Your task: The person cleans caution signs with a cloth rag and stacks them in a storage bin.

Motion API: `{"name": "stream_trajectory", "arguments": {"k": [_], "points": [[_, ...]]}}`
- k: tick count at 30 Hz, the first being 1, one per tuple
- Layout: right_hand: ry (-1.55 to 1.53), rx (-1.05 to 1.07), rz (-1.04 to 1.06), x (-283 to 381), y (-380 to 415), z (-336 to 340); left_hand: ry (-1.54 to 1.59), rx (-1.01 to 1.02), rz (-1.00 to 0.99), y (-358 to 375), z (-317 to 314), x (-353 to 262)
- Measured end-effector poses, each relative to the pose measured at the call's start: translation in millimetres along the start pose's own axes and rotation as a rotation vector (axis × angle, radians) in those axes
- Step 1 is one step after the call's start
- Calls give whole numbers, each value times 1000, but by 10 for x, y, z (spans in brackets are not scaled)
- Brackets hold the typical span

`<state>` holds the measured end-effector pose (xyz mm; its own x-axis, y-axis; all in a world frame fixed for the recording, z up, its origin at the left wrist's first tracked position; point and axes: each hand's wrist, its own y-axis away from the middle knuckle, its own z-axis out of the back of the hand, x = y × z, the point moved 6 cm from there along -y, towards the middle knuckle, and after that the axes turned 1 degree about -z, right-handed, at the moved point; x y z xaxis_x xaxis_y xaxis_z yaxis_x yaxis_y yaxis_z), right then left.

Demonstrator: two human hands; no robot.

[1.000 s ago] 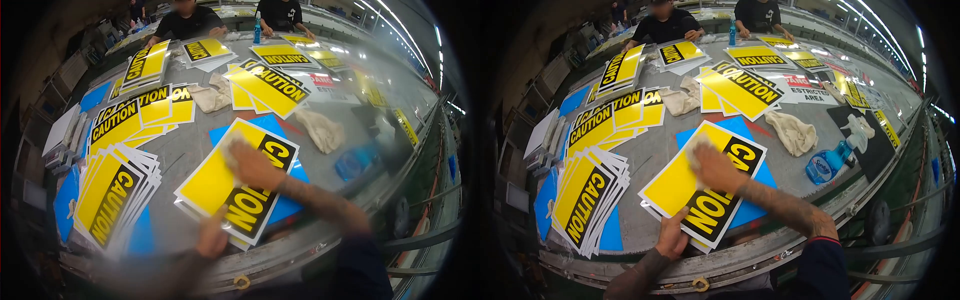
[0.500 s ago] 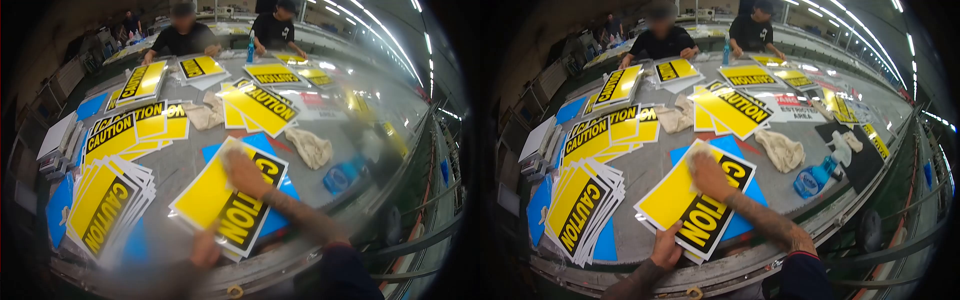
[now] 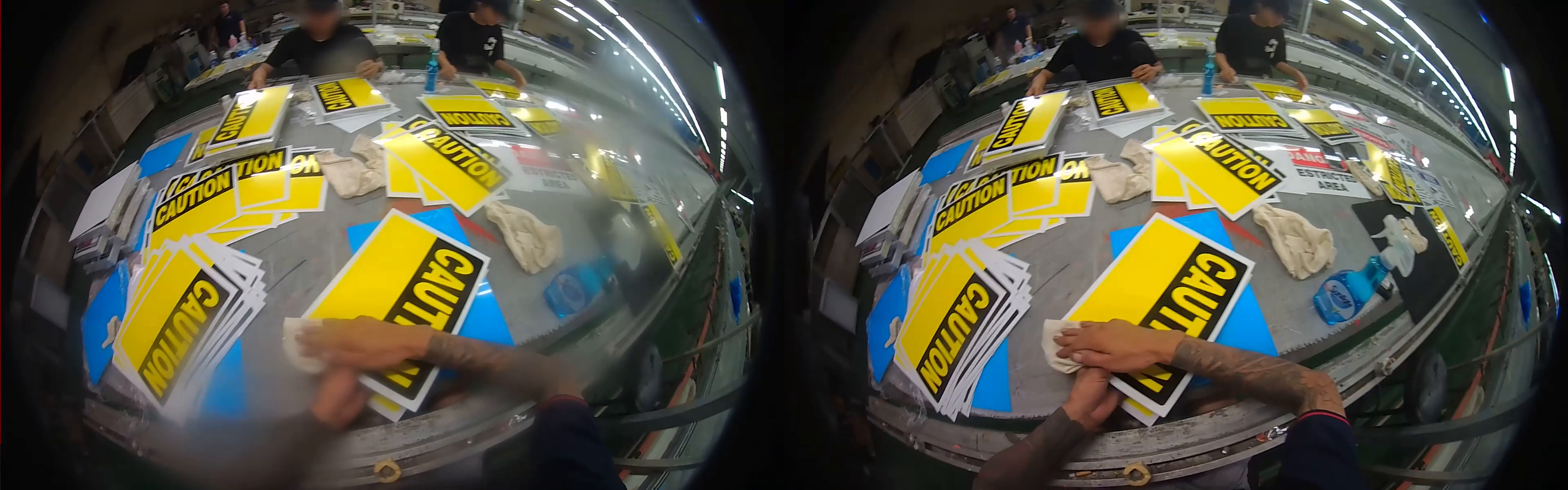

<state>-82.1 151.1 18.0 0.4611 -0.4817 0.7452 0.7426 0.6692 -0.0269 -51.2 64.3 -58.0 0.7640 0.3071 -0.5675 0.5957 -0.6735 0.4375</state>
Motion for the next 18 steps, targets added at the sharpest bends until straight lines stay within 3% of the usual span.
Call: {"name": "stream_trajectory", "arguments": {"k": [4,6,8,11,14,16,18], "points": [[42,-71,77,11,77,43,-79,7,32,93,-182,-70],[245,-164,34,-127,105,146,-115,-24,-34,55,-124,-60],[342,-427,-70,-635,221,339,-80,-20,-90,25,-89,-14],[587,-618,-323,-1130,565,852,-98,-32,-124,14,-79,-6],[706,-697,-505,-1215,881,1043,-71,-44,-161,0,-69,-37],[711,-670,-422,-989,889,702,26,-50,-154,8,-121,-66],[479,-515,-276,-487,777,123,129,-79,-110,14,-183,-111]]}}
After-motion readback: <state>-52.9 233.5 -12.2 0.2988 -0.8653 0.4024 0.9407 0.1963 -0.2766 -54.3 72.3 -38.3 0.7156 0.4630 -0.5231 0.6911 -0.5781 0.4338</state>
